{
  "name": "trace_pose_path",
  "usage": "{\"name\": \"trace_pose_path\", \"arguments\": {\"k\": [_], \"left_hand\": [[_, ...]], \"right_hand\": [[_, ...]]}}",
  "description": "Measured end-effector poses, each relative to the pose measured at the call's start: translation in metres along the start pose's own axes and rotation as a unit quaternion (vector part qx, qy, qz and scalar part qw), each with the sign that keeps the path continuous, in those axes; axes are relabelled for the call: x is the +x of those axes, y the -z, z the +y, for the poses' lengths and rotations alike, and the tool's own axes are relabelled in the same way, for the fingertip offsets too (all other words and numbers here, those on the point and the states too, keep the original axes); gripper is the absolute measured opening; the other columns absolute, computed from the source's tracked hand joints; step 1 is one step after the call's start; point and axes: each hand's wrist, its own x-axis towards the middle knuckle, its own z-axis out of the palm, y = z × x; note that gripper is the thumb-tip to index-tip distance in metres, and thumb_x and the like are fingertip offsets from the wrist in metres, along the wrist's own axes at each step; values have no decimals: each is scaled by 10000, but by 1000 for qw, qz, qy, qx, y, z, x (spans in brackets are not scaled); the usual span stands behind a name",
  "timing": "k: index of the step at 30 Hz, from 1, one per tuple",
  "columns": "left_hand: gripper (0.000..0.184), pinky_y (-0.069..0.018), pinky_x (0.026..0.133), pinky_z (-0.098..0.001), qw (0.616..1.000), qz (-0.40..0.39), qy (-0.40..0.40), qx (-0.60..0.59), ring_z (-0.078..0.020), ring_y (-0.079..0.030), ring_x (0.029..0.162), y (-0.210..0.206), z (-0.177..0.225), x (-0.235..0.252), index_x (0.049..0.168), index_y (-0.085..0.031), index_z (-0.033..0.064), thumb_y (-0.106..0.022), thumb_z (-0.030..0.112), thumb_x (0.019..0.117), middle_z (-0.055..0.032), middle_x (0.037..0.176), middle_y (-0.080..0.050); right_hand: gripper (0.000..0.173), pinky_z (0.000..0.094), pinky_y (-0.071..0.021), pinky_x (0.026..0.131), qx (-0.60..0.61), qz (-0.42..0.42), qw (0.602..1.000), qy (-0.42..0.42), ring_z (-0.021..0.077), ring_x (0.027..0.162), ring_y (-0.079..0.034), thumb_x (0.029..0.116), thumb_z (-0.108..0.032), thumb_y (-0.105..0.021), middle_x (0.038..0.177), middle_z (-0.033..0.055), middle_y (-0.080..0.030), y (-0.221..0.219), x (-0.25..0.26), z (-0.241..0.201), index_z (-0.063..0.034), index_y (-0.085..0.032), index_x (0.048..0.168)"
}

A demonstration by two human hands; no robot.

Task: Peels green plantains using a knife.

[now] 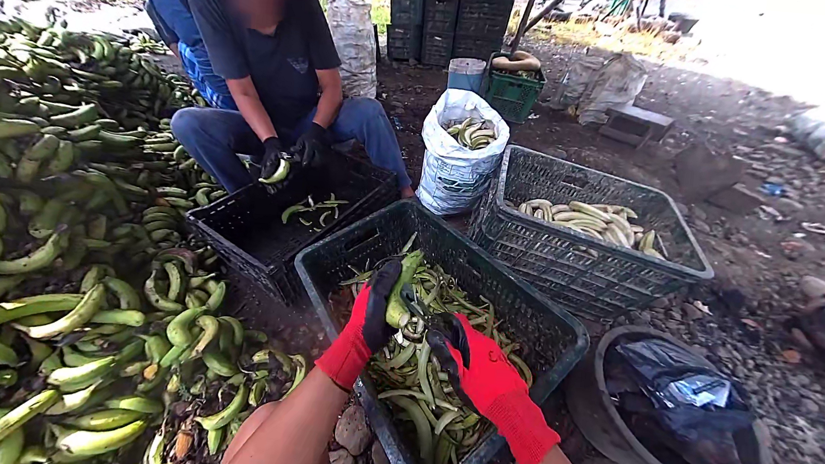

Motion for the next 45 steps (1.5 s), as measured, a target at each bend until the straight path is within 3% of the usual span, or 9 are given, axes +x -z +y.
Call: {"name": "trace_pose_path", "arguments": {"k": [6, 11, 18, 22, 25, 31, 38, 41, 45], "left_hand": [[407, -561, 641, -236, 989, -145, 2, 4, -98, -625, 658, 4, 6, -7, 1333, -555, 51, -304, 263, 1093, -38, 808, -647], [390, -565, 807, -251, 995, -92, -33, -6, -73, -652, 898, -10, -10, -26, 1361, -497, 1, -246, 155, 1106, -53, 1055, -655], [393, -529, 489, -241, 999, -42, 10, -23, -110, -588, 528, -24, -15, -38, 1179, -532, 31, -218, 261, 1128, -37, 691, -599], [436, -582, 652, -284, 999, -50, -14, 16, -129, -652, 740, -6, -16, -20, 1425, -465, 28, -371, 302, 1099, -71, 982, -651], [351, -586, 556, -271, 1000, 7, -9, 3, -145, -672, 648, -8, -11, -8, 1345, -499, 15, -413, 254, 1103, -93, 873, -678], [426, -495, 962, -272, 969, 131, -132, 162, -108, -608, 1098, -4, -7, 0, 1489, -440, 3, -410, 139, 1087, -165, 1324, -600], [338, -528, 519, -200, 976, -192, 87, 56, -73, -622, 601, 0, -14, -18, 1114, -557, 55, -263, 222, 1107, -23, 787, -661], [347, -537, 561, -203, 931, -304, 163, 117, -71, -643, 667, 3, -11, -19, 1287, -507, 122, -267, 263, 1080, 1, 855, -674], [364, -592, 641, -268, 962, -224, 140, 68, -126, -676, 744, 6, -19, -13, 1376, -450, 84, -320, 267, 1089, -44, 939, -669]], "right_hand": [[583, 633, -312, 1164, -119, 28, 988, 95, 379, 1286, -590, 1026, -525, -429, 1318, 175, -665, -4, -18, 5, -201, -539, 1498], [594, 713, -129, 1198, -154, 31, 987, -35, 423, 1380, -493, 1004, -439, -552, 1446, 223, -560, 4, 1, 2, -314, -430, 1572], [533, 630, -320, 1150, -42, 160, 962, -215, 440, 1334, -539, 1083, -338, -486, 1407, 281, -575, 39, 28, 30, -208, -392, 1592], [502, 543, -414, 1115, 82, 76, 981, -160, 346, 1315, -576, 1129, -370, -331, 1412, 218, -597, 29, 20, 22, -108, -450, 1540], [507, 508, -473, 1027, 112, -9, 990, -86, 274, 1184, -635, 1113, -431, -331, 1296, 167, -654, 6, 9, 8, -120, -533, 1459], [552, 597, -359, 1142, -35, -21, 997, -73, 320, 1274, -610, 1073, -501, -397, 1309, 148, -678, -14, -18, -14, -205, -493, 1529], [543, 720, -169, 1177, -132, 91, 980, -118, 448, 1381, -473, 1021, -426, -556, 1433, 255, -552, 16, 17, 4, -312, -476, 1546], [541, 719, -212, 1160, -103, 128, 973, -161, 450, 1363, -493, 1039, -388, -560, 1433, 258, -552, 31, 30, 22, -318, -442, 1563], [494, 654, -361, 1106, -31, 102, 977, -184, 428, 1312, -559, 1089, -362, -468, 1378, 241, -613, 39, 27, 31, -228, -439, 1564]]}}
